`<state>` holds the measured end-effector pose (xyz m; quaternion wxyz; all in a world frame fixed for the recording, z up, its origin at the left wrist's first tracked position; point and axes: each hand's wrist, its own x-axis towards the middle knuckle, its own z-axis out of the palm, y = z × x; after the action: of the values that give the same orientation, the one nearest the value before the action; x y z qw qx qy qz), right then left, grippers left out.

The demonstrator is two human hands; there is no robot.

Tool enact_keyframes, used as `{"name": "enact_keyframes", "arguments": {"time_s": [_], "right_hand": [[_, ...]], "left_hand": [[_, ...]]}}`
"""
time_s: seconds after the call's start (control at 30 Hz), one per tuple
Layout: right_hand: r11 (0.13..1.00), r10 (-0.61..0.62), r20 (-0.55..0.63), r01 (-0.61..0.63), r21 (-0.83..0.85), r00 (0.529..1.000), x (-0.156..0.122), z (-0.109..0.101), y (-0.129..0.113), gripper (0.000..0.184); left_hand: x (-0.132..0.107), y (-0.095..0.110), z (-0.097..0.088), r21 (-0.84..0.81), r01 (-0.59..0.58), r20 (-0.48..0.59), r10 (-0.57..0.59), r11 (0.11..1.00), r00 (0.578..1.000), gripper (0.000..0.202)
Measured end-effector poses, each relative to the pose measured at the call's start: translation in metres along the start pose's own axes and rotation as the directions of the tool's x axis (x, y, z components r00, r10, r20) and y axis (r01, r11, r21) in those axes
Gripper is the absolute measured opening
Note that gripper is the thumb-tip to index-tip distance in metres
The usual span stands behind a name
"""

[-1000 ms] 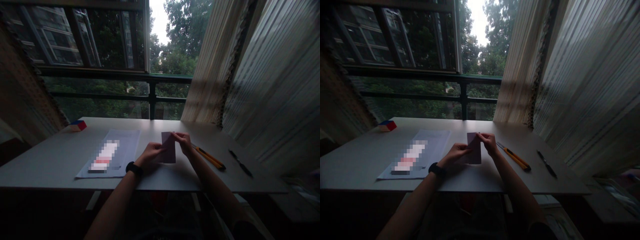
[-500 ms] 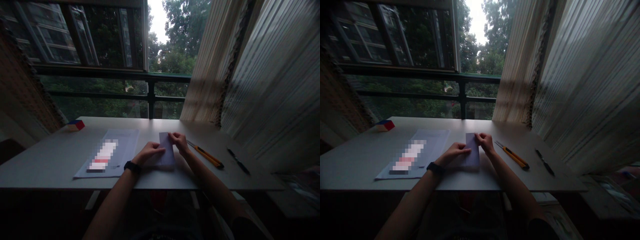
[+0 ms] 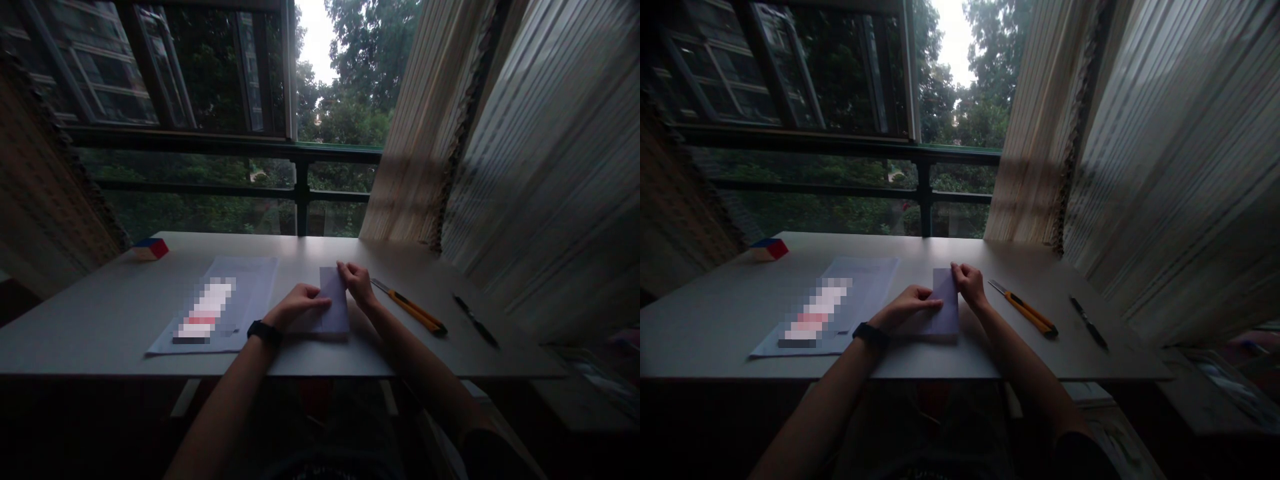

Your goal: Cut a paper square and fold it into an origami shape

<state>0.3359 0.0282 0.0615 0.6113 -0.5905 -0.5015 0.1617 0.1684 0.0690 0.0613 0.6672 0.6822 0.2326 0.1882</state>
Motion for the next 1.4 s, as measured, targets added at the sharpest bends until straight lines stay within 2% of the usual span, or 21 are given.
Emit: {"name": "enact_keyframes", "arguments": {"time_s": [0.2,0.33,0.53,0.77,1.03,1.23,1.4], "right_hand": [[0.998,0.01,-0.011,-0.009,0.066,1.0,0.004,-0.002,0.004,0.036],[0.998,0.009,-0.014,-0.008,0.056,1.0,0.004,-0.002,0.001,0.04],[0.963,0.175,0.169,-0.204,0.174,0.97,0.003,-0.002,0.001,0.046],[0.997,0.066,0.128,-0.071,0.033,0.99,0.001,0.003,0.008,0.044],[0.975,0.136,0.236,-0.173,0.143,0.962,-0.004,0.007,0.003,0.045],[0.999,0.05,0.192,-0.052,0.004,0.98,-0.005,0.007,0.004,0.046],[0.991,0.104,0.263,-0.121,0.05,0.959,-0.007,0.009,0.003,0.047]], "left_hand": [[-0.002,-0.001,0.0,0.027,0.007,0.012,-0.008,1.0,1.0,0.032],[0.0,-0.004,-0.001,0.03,0.001,0.006,-0.001,1.0,1.0,0.034],[0.005,-0.006,-0.003,0.056,-0.013,-0.075,0.017,0.998,0.997,0.037],[0.002,-0.004,0.005,0.046,-0.079,-0.152,0.085,0.996,0.985,0.045],[0.005,-0.004,0.002,-0.021,-0.04,-0.265,0.032,0.999,0.964,0.044],[0.007,-0.005,0.005,-0.103,-0.036,-0.309,0.002,0.994,0.951,0.04],[0.008,-0.001,0.005,-0.121,-0.073,-0.409,0.017,0.99,0.912,0.039]]}}
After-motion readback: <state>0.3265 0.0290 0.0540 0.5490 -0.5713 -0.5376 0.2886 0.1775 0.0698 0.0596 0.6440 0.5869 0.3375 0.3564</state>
